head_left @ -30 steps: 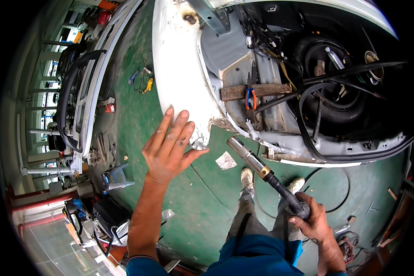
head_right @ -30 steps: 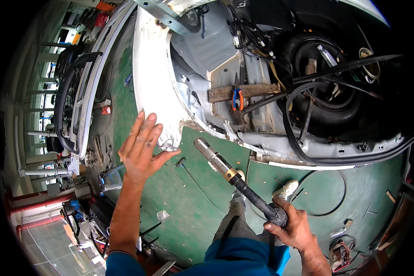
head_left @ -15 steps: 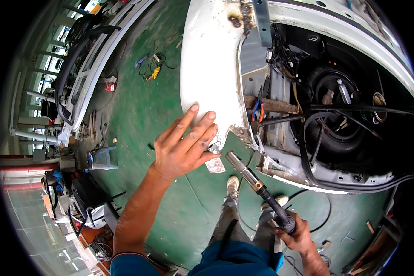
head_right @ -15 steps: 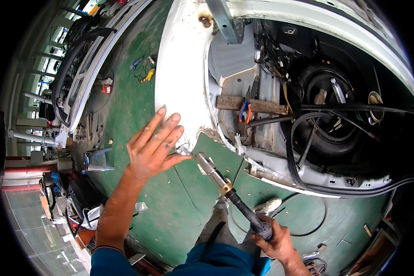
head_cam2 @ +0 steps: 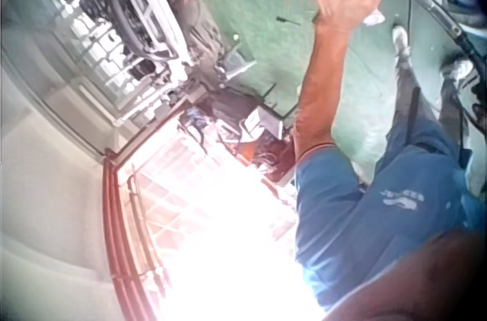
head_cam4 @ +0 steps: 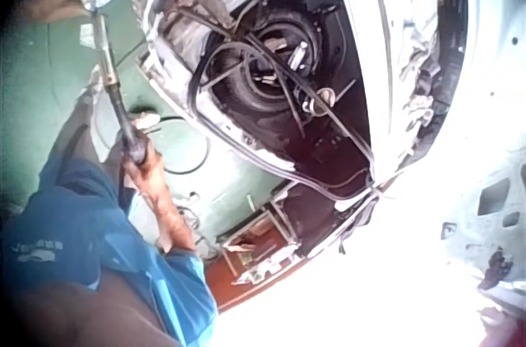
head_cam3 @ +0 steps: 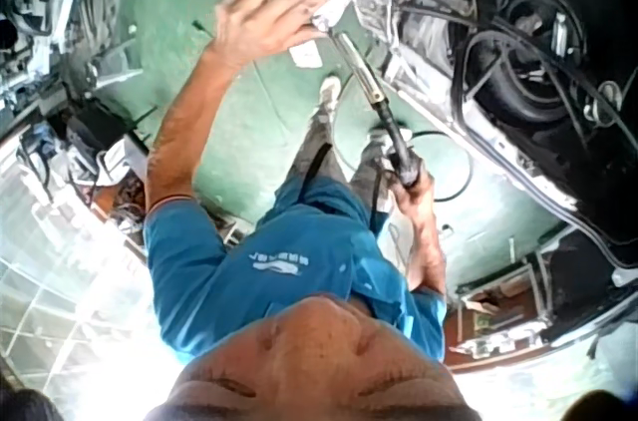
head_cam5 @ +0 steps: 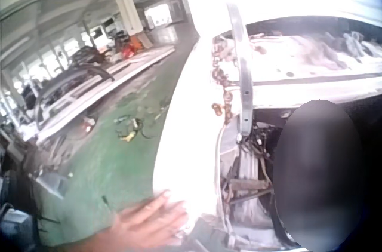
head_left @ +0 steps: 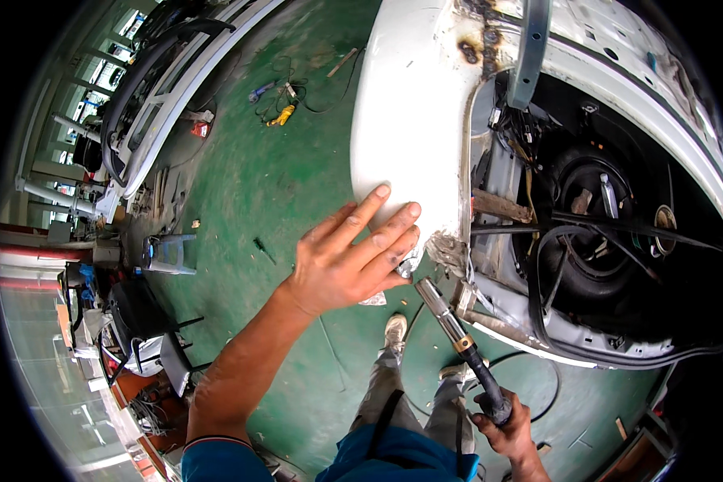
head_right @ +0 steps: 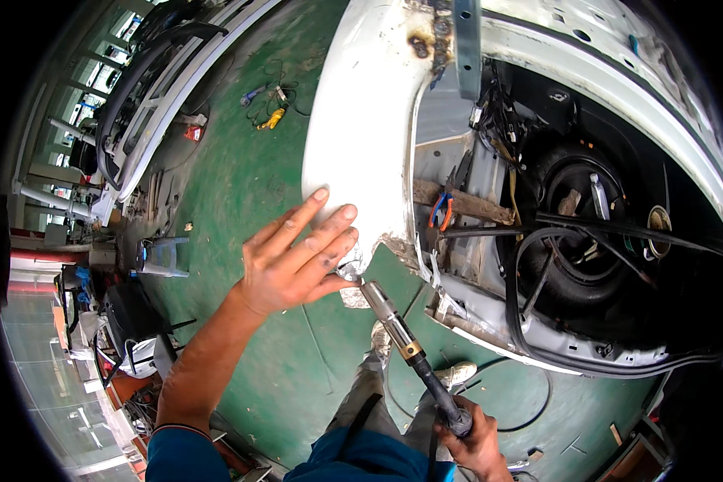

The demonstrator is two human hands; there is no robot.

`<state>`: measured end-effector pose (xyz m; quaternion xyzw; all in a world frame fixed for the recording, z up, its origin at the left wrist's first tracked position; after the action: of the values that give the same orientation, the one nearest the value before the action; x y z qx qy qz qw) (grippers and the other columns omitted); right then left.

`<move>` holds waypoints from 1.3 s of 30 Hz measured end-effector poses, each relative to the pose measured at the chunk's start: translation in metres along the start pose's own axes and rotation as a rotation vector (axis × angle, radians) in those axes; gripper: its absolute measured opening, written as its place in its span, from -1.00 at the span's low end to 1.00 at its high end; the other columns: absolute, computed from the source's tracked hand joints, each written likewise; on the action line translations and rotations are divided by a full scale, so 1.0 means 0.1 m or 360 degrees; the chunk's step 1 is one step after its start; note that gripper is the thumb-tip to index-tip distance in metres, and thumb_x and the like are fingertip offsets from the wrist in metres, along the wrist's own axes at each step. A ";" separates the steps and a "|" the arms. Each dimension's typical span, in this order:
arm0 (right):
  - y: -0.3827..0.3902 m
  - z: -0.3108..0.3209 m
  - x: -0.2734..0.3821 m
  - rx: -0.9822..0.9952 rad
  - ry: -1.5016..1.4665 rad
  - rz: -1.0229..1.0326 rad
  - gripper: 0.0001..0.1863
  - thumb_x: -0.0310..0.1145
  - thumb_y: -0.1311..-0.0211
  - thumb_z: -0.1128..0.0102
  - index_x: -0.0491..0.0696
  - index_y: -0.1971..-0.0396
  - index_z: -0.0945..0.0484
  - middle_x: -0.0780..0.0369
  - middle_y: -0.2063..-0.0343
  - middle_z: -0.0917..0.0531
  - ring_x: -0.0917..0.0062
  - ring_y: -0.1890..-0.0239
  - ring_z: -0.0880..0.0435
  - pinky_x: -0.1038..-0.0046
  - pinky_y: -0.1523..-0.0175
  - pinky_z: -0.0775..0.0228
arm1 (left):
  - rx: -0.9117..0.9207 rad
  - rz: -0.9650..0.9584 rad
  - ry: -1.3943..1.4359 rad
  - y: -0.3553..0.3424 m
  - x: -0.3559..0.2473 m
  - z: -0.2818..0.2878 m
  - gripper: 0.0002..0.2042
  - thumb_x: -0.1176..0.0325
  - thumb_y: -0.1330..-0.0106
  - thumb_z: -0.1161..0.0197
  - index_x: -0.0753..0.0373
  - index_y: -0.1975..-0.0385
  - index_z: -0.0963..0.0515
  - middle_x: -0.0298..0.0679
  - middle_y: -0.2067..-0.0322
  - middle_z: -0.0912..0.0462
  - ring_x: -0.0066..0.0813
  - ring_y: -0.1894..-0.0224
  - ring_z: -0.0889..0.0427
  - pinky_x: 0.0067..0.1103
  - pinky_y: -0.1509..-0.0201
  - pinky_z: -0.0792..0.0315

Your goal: The person welds the rear quarter panel of a white car, then uses a hammer to shape the metal. They install a rubber weatherstrip along the trunk opening and close the trunk lid.

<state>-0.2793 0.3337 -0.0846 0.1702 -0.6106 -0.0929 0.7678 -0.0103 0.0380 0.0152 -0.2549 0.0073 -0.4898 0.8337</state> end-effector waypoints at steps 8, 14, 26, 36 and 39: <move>0.05 0.04 0.08 -0.0021 -0.0213 -0.0237 -0.47 -0.40 -0.09 -0.54 -0.24 -0.01 -0.48 0.16 0.19 -0.78 0.62 0.28 -0.68 0.51 0.13 -0.57 | -0.0037 0.0011 0.0044 0.02 0.03 -0.01 -0.56 -0.16 -0.37 -0.20 0.09 0.13 -0.73 -0.37 -0.16 -0.68 -0.13 -0.26 -0.61 -0.38 -0.03 -0.70; 0.02 0.06 0.10 -0.0041 -0.0343 -0.0285 -0.49 -0.40 -0.11 -0.53 -0.23 0.01 -0.48 0.19 0.21 -0.76 0.64 0.36 -0.64 0.54 0.22 -0.56 | -0.0051 0.0028 0.0073 0.03 0.02 -0.02 -0.59 -0.12 -0.37 -0.22 0.08 0.14 -0.74 -0.37 -0.17 -0.68 -0.13 -0.28 -0.59 -0.37 -0.06 -0.69; 0.01 0.08 0.07 0.0032 -0.0348 -0.0293 -0.51 -0.44 -0.10 -0.53 -0.20 0.01 -0.49 0.14 0.14 -0.77 0.63 0.26 -0.65 0.53 0.14 -0.56 | -0.0056 0.0033 0.0068 0.04 0.03 -0.01 -0.63 -0.08 -0.34 -0.26 0.06 0.15 -0.75 -0.38 -0.18 -0.68 -0.14 -0.28 -0.59 -0.37 -0.07 -0.69; -0.02 0.08 0.09 0.0009 -0.0217 -0.0152 -0.51 -0.45 -0.10 -0.54 -0.23 0.02 -0.48 0.14 0.15 -0.78 0.62 0.26 -0.68 0.51 0.12 -0.57 | 0.0017 0.0039 0.0039 0.01 0.00 -0.02 -0.53 -0.19 -0.40 -0.15 0.08 0.12 -0.74 -0.39 -0.20 -0.65 -0.14 -0.27 -0.60 -0.39 -0.08 -0.69; -0.03 0.07 0.08 0.0021 -0.0129 -0.0107 -0.49 -0.46 -0.09 -0.54 -0.24 0.01 -0.47 0.13 0.16 -0.78 0.61 0.28 -0.69 0.50 0.13 -0.58 | 0.0027 0.0030 0.0048 0.00 0.00 -0.01 -0.53 -0.20 -0.42 -0.13 0.08 0.11 -0.73 -0.39 -0.20 -0.65 -0.14 -0.28 -0.60 -0.39 -0.08 -0.69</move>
<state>-0.2841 0.3270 -0.0768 0.1918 -0.6358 -0.1213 0.7377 -0.0101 0.0378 0.0146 -0.2403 0.0181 -0.4856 0.8403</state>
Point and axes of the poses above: each hand's wrist, its own y-axis away from the middle knuckle, its own z-axis out of the back of the hand, x = y × z, the point moved 2 cm from there along -y, towards the middle knuckle
